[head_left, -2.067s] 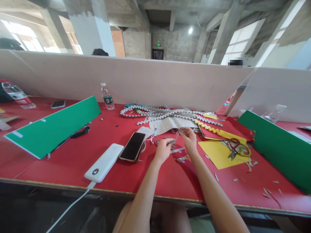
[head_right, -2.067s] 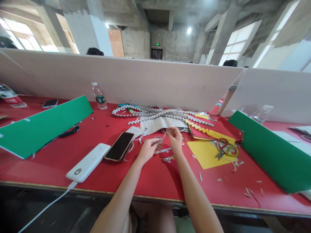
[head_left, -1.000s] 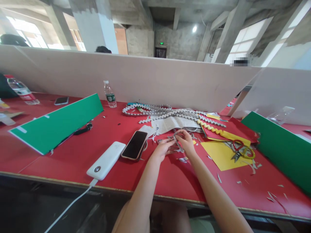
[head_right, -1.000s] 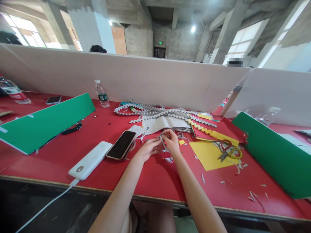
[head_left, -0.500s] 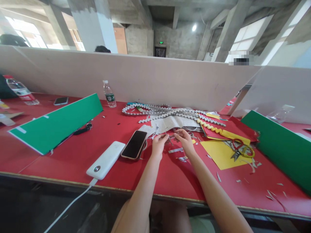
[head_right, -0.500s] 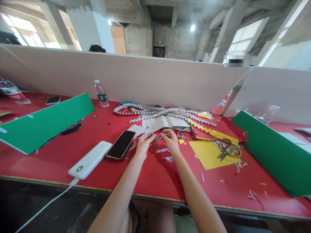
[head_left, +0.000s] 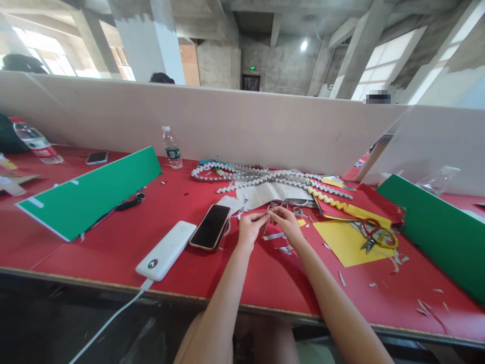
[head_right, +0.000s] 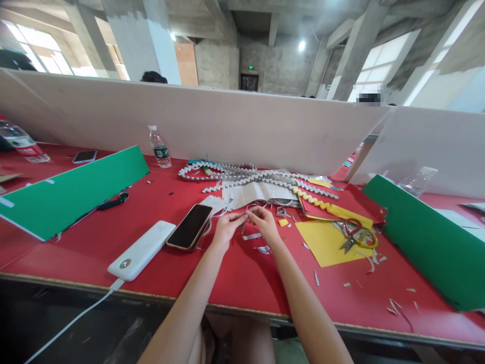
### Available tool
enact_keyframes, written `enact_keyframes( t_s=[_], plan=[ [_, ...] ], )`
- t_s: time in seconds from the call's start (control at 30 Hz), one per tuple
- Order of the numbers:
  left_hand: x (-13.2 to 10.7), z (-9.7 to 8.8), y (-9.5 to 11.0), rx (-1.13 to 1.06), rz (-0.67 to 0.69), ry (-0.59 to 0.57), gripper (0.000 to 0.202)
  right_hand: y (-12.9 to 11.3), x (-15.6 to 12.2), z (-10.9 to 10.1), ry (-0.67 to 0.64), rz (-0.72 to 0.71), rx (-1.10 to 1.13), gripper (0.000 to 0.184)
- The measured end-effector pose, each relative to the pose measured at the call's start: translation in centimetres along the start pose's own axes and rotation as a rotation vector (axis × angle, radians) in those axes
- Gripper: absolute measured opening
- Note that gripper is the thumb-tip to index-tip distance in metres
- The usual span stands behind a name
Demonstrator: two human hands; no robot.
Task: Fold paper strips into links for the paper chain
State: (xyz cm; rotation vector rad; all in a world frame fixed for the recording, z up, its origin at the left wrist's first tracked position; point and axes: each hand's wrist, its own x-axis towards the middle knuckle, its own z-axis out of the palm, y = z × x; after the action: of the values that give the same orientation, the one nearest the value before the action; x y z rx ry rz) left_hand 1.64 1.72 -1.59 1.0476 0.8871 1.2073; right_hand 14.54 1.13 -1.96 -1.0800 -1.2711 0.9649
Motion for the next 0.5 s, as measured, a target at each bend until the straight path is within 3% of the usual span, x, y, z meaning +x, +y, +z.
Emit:
enact_keyframes(
  t_s=[0.2,0.5],
  plan=[
    [0.01,-0.15,-0.16,-0.018,-0.015,-0.059,0.030,0.20,0.05,0.07,0.028,0.022,-0.004,0.027],
    [0.22,0.08,-0.23,0.131,0.090,0.013,0.019,0.41,0.08,0.22,0.028,0.019,0.016,0.025]
  ],
)
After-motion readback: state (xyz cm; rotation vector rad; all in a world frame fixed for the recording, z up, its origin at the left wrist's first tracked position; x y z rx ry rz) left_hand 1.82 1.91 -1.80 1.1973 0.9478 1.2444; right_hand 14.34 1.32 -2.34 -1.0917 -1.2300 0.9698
